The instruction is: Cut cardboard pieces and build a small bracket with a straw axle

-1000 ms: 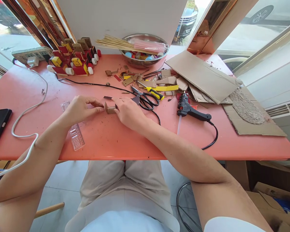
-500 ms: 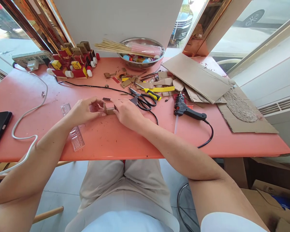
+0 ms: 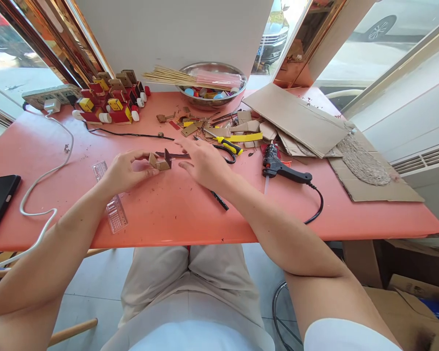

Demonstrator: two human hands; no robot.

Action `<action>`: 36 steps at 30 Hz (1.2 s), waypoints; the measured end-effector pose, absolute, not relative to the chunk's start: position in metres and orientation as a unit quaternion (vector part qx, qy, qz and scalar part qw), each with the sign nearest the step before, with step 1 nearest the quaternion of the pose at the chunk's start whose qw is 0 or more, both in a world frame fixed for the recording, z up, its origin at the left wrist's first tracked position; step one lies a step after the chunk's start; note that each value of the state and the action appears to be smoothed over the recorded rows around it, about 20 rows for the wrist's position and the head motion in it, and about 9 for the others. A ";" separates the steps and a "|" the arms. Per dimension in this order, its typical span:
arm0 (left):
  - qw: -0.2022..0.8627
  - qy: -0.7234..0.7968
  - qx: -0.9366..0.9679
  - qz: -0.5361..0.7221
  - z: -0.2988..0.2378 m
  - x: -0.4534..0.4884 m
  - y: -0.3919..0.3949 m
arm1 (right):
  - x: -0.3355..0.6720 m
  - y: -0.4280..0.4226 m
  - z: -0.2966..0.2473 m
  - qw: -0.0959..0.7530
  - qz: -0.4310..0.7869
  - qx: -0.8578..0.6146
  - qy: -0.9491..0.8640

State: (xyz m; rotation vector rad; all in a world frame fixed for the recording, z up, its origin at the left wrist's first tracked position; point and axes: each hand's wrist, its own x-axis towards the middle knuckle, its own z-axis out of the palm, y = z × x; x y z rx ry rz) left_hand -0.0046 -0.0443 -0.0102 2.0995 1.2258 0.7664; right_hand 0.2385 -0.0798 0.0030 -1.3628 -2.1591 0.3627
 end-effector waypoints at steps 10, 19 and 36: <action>0.456 0.436 0.687 0.362 -0.011 0.002 -0.049 | 0.296 -0.066 0.021 0.266 0.089 -0.564 -0.777; 0.508 0.409 0.628 0.424 -0.007 0.007 -0.053 | 0.272 -0.081 0.026 0.223 0.139 -0.531 -0.805; 0.619 0.349 0.502 0.493 -0.009 -0.009 -0.042 | 0.287 -0.073 0.032 0.012 0.059 -0.657 -0.752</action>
